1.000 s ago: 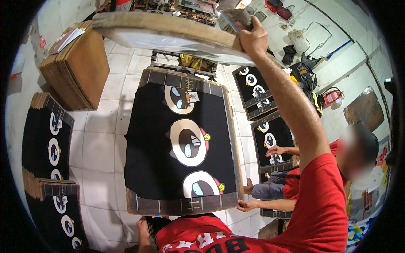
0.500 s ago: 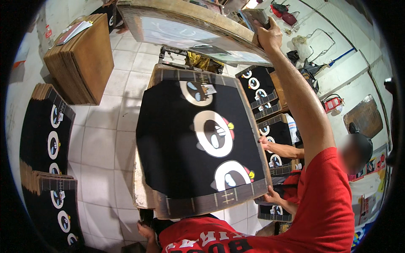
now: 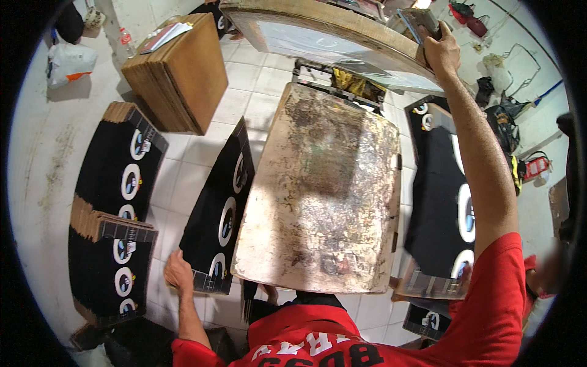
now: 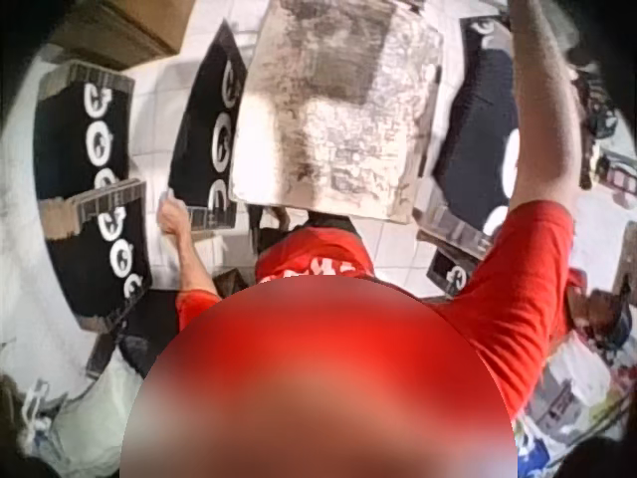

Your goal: The person performs screen printing on black doormats by placing a screen frame over the mat, applying blue ink, and using a squeegee to pull the ink through the mesh. The person repeats this cycle on multiple mats, stacking finished items aside.

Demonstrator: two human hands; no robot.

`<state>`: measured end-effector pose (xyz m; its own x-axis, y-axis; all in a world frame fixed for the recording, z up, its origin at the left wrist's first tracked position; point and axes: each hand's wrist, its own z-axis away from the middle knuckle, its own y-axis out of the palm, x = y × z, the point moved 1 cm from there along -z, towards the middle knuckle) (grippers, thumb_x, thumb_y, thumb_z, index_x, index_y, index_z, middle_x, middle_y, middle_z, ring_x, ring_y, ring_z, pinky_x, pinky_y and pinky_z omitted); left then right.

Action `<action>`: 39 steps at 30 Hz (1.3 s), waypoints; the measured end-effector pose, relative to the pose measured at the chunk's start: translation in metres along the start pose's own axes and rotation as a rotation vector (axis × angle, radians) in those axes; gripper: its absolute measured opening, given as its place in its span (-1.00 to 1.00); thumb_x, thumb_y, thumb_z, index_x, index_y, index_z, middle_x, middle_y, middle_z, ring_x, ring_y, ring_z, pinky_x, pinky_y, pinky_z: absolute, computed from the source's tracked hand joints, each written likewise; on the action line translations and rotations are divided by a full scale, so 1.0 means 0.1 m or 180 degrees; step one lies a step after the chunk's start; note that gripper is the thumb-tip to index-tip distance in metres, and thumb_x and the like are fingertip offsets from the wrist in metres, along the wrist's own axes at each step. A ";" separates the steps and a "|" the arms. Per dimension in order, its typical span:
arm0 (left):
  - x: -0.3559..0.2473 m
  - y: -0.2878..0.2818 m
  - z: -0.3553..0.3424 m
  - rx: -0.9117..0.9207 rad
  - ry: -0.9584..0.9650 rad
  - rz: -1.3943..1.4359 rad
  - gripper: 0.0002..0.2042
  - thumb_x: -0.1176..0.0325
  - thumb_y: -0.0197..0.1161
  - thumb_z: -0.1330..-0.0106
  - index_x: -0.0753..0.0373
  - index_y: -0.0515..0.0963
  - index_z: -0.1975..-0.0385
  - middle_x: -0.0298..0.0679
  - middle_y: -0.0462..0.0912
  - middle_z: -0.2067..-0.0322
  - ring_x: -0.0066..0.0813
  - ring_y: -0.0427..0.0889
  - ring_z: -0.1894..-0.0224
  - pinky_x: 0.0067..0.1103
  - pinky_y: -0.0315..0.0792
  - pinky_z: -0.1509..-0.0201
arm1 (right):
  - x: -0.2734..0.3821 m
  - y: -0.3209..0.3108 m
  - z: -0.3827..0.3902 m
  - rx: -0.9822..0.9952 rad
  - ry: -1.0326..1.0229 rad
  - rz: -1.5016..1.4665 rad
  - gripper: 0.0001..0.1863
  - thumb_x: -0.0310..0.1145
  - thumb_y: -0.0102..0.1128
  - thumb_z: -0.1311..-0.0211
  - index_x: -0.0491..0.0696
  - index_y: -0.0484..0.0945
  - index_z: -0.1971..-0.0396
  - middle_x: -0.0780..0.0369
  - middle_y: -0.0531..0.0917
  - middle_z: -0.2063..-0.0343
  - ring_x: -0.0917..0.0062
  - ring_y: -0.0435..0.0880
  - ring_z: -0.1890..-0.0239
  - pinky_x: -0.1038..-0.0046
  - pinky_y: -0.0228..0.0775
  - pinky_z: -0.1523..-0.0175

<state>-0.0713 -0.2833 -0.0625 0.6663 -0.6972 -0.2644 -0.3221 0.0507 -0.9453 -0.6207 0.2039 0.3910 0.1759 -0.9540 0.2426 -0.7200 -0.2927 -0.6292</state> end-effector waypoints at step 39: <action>-0.88 0.25 0.60 0.1604 -0.0205 0.2317 -0.57 0.16 0.60 -0.10 0.36 0.63 0.20 -0.11 0.75 0.31 -0.23 0.72 0.24 -0.32 0.56 0.12 | 0.13 -0.08 0.03 -0.0084 0.0105 0.0159 -0.47 -0.01 0.28 -0.23 0.34 0.56 -0.23 0.09 0.75 -0.01 0.13 0.72 -0.10 0.07 0.54 -0.15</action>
<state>-0.0978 -0.1777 -0.0741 0.4531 -0.3286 -0.8287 -0.3565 0.7852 -0.5063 -0.6108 0.1934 0.3973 0.1174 -0.9646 0.2360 -0.7449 -0.2427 -0.6214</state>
